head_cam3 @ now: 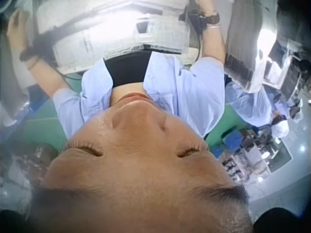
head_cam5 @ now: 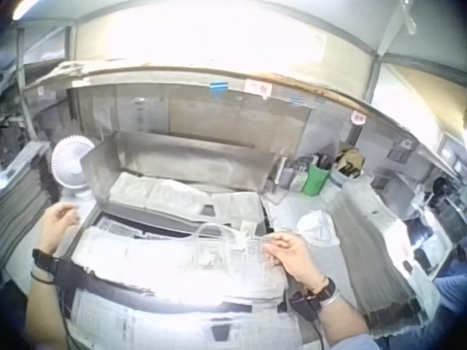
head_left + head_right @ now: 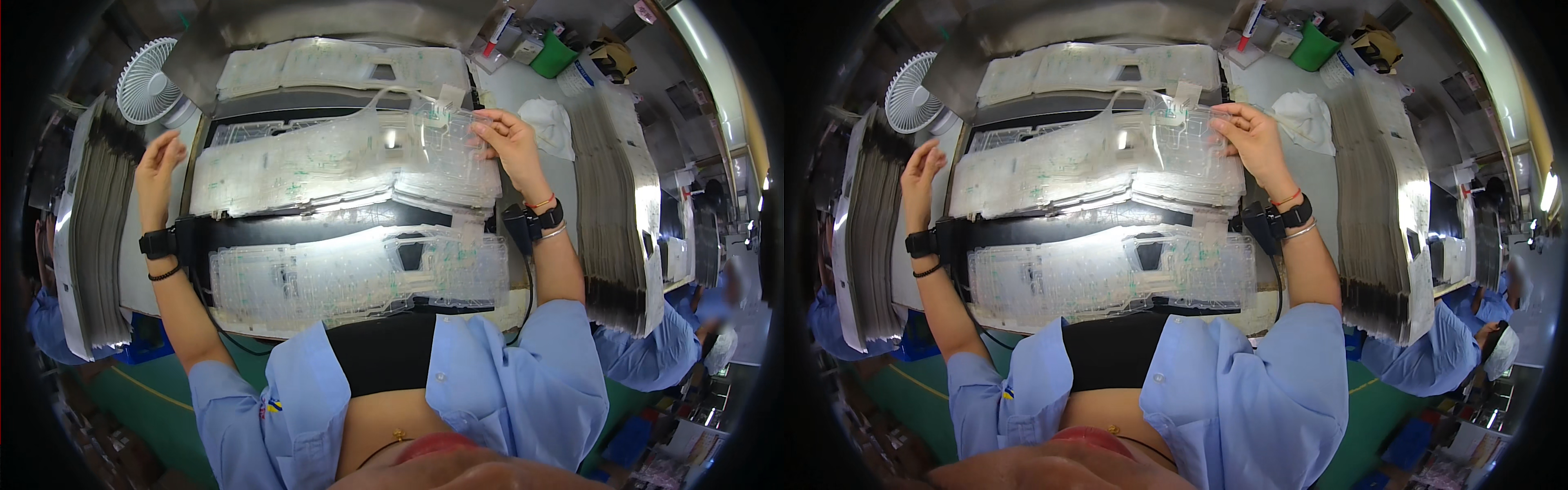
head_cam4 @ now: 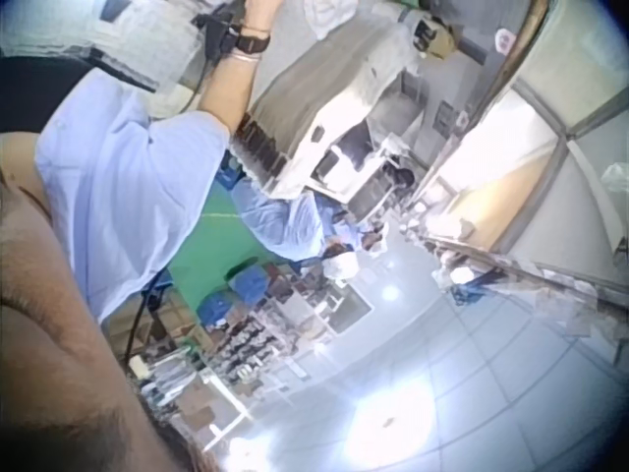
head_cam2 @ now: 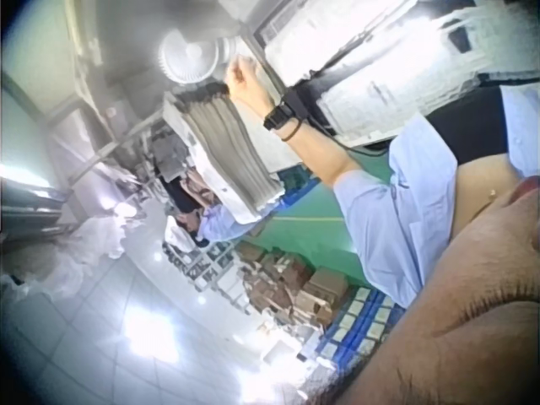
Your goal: The recorder is inspecting and sorting thin, transparent computer keyboard membrane sheets at a workstation.
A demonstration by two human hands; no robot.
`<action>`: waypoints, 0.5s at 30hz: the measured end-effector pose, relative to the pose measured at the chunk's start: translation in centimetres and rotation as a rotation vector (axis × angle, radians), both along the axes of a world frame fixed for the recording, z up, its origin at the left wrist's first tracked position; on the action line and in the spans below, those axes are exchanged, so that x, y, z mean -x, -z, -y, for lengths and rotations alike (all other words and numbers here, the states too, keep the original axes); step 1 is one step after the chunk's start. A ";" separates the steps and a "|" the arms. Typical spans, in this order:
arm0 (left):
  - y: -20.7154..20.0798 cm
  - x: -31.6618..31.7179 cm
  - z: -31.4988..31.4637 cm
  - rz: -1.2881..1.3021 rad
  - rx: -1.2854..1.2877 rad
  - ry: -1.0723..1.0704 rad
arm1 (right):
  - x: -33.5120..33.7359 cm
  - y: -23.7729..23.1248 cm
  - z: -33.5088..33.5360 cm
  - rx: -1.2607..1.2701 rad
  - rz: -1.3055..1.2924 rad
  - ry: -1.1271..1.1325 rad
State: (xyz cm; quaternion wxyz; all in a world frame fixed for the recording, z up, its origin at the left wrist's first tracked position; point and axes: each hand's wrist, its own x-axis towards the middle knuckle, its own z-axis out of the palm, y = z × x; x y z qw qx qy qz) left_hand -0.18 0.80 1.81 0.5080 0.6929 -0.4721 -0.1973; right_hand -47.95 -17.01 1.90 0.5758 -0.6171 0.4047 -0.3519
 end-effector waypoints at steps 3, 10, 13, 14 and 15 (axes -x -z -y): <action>0.5 2.6 0.8 0.092 -0.001 0.101 | 0.4 0.3 0.4 0.100 -0.017 -0.015; 0.8 3.5 1.8 0.279 -0.078 0.322 | 0.7 0.2 0.5 0.119 -0.029 -0.061; 1.2 3.4 3.2 -0.029 0.073 0.100 | 0.8 0.5 0.6 0.135 -0.049 -0.060; 1.2 3.0 3.2 -0.051 -0.060 0.140 | 0.8 0.5 0.6 0.145 -0.054 -0.053; 1.2 2.6 3.2 -0.074 -0.193 0.179 | 0.7 0.5 0.5 0.143 -0.053 -0.055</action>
